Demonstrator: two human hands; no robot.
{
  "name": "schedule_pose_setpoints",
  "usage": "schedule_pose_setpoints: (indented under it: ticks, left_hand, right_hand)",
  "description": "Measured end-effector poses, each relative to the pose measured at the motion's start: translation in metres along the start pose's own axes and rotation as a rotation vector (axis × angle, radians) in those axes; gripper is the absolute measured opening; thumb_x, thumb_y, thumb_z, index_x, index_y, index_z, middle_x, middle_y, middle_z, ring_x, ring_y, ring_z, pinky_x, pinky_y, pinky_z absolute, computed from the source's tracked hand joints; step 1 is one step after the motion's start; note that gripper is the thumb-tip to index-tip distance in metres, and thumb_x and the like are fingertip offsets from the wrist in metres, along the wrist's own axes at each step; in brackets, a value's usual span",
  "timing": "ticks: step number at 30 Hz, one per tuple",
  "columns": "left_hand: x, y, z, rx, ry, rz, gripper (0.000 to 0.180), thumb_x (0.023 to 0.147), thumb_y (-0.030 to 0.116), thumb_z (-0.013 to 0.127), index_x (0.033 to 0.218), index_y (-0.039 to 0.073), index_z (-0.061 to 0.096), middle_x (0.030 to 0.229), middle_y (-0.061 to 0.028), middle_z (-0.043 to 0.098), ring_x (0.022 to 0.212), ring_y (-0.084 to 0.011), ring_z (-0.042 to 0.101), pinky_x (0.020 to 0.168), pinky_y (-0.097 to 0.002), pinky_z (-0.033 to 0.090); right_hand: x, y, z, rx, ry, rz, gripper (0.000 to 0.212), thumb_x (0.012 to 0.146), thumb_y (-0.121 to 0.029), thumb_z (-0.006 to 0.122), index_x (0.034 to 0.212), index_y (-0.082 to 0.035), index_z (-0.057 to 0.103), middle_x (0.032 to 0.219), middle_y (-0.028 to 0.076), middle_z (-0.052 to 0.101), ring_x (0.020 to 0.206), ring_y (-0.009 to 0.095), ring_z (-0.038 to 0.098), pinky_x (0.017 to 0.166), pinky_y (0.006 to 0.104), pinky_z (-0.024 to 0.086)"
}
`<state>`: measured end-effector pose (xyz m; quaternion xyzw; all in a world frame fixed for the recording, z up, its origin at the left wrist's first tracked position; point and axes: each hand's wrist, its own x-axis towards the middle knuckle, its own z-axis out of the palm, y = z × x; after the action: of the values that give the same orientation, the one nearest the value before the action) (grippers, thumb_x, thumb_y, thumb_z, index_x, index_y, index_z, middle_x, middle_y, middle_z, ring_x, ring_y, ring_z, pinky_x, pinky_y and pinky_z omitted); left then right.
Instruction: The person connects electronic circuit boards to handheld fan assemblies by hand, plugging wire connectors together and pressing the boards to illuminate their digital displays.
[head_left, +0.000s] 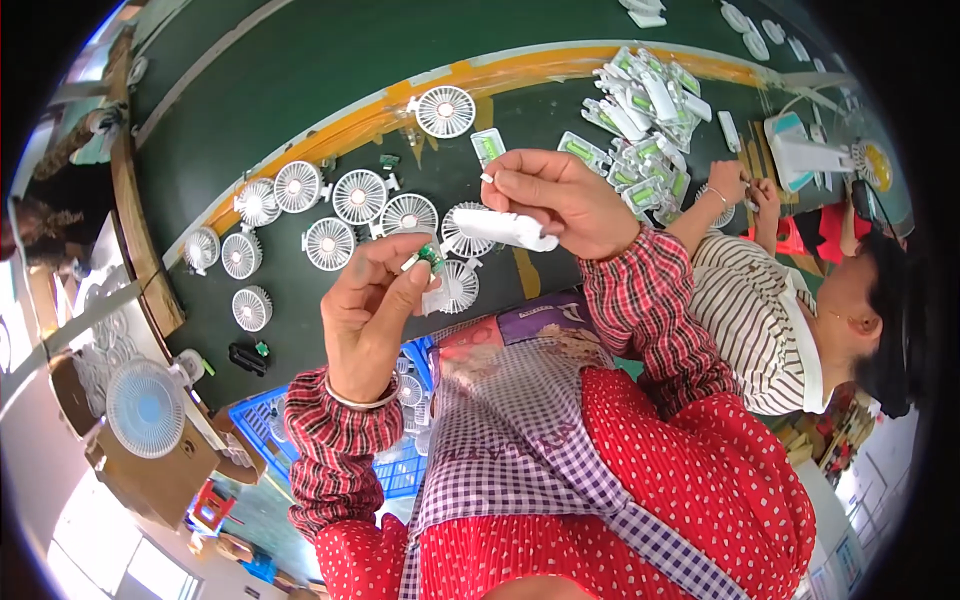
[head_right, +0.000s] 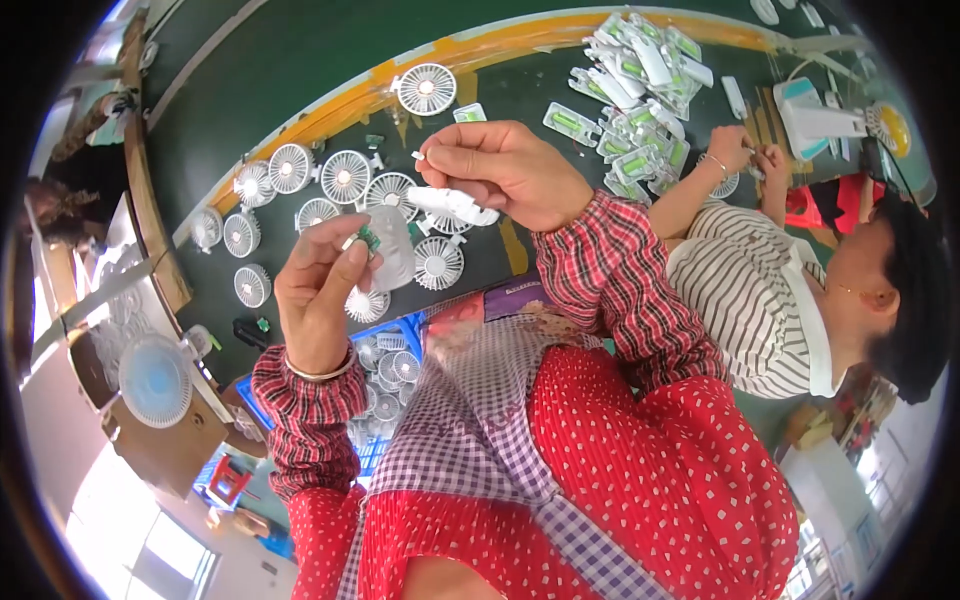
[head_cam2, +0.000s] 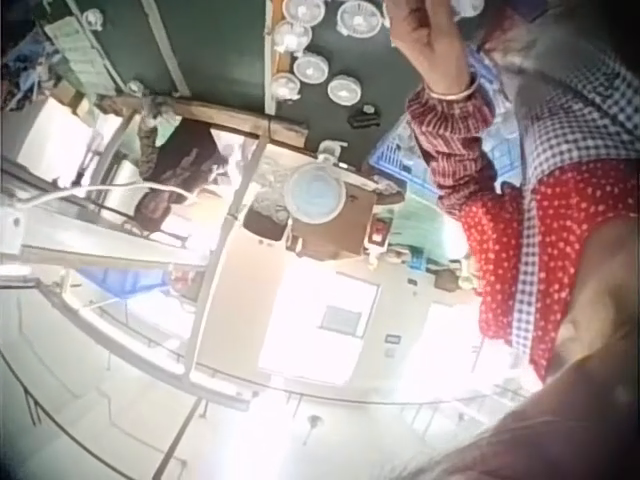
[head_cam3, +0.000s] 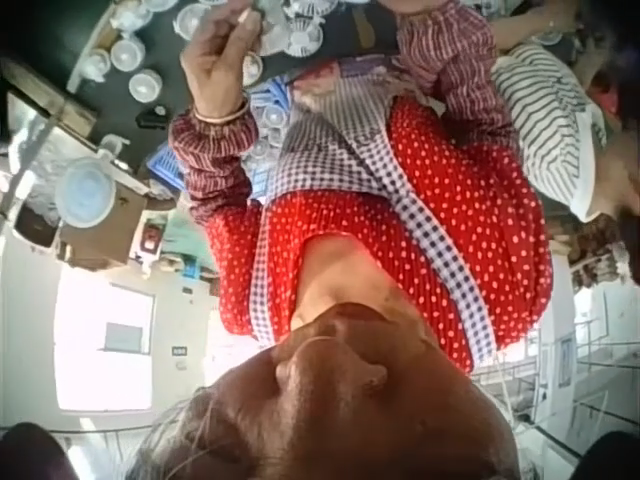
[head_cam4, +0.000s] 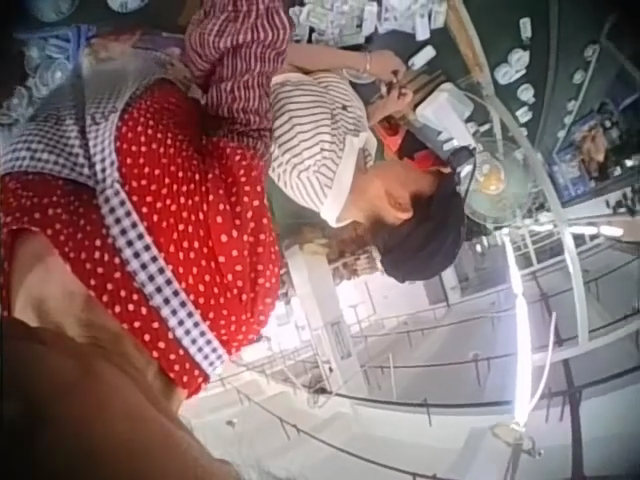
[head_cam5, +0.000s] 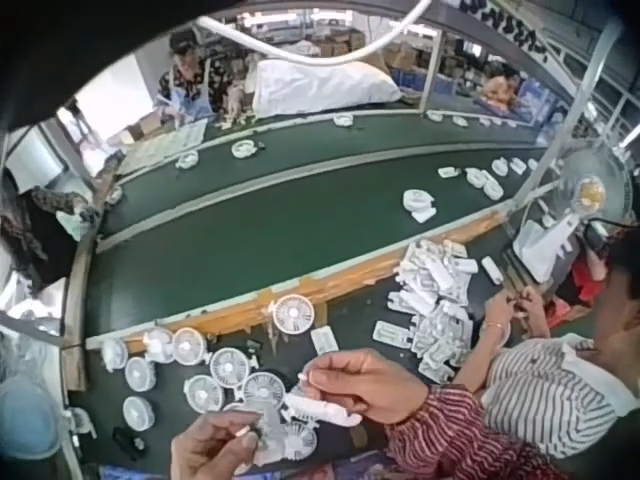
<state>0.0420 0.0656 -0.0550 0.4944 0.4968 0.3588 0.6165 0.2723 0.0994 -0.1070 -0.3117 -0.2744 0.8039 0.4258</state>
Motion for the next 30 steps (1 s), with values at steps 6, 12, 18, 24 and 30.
schedule_pose_setpoints:
  ticks: [6, 12, 18, 24, 30]
  left_hand:
    - [-0.043, 0.022, -0.019, -0.008, -0.029, 0.016, 0.026, 0.088, 0.002, 0.061, 0.114, 0.002, 0.059, 0.081, 0.0000, 0.060, 0.073, -0.0028, 0.052, 0.061, -0.0173, 0.038]
    - [-0.042, 0.026, -0.018, 0.288, 0.063, 0.347, 0.017, 0.080, 0.001, 0.067, 0.097, 0.001, 0.066, 0.086, -0.0065, 0.068, 0.063, -0.0041, 0.052, 0.052, -0.0190, 0.040]
    - [-0.047, 0.038, -0.023, 0.511, 0.028, 0.402, 0.012, 0.079, 0.002, 0.067, 0.091, 0.001, 0.067, 0.083, -0.0066, 0.069, 0.060, -0.0082, 0.055, 0.050, -0.0209, 0.041]
    - [-0.042, 0.024, -0.031, 0.477, 0.061, 0.378, 0.009, 0.079, 0.003, 0.067, 0.088, 0.000, 0.067, 0.079, -0.0058, 0.068, 0.057, -0.0061, 0.053, 0.048, -0.0207, 0.039]
    - [-0.040, 0.027, -0.030, 0.337, 0.098, 0.223, 0.012, 0.081, 0.004, 0.067, 0.092, 0.001, 0.068, 0.073, 0.0016, 0.062, 0.057, -0.0009, 0.046, 0.047, -0.0181, 0.033]
  right_hand:
    - [-0.001, 0.005, 0.042, 0.101, -0.250, 0.156, 0.019, 0.097, -0.017, 0.048, 0.101, -0.001, 0.056, 0.080, 0.000, 0.054, 0.055, 0.000, 0.042, 0.048, 0.0140, 0.033]
    - [-0.002, 0.016, 0.070, 0.042, -0.288, 0.331, 0.023, 0.095, -0.022, 0.053, 0.089, -0.002, 0.062, 0.073, -0.004, 0.056, 0.048, -0.002, 0.035, 0.040, 0.0139, 0.026]
    - [-0.002, 0.012, 0.078, -0.054, -0.343, 0.449, 0.020, 0.092, -0.021, 0.056, 0.090, -0.001, 0.063, 0.074, -0.002, 0.058, 0.046, -0.002, 0.033, 0.040, 0.0152, 0.022]
    - [0.007, 0.006, 0.081, -0.224, -0.466, 0.376, 0.023, 0.093, -0.020, 0.055, 0.102, 0.001, 0.060, 0.077, -0.001, 0.059, 0.048, 0.000, 0.037, 0.042, 0.0165, 0.026]
    - [-0.013, 0.020, 0.105, -1.205, 0.008, -0.746, 0.034, 0.076, -0.002, 0.068, 0.107, -0.003, 0.056, 0.107, 0.008, 0.058, 0.060, 0.013, 0.056, 0.054, 0.0224, 0.046]
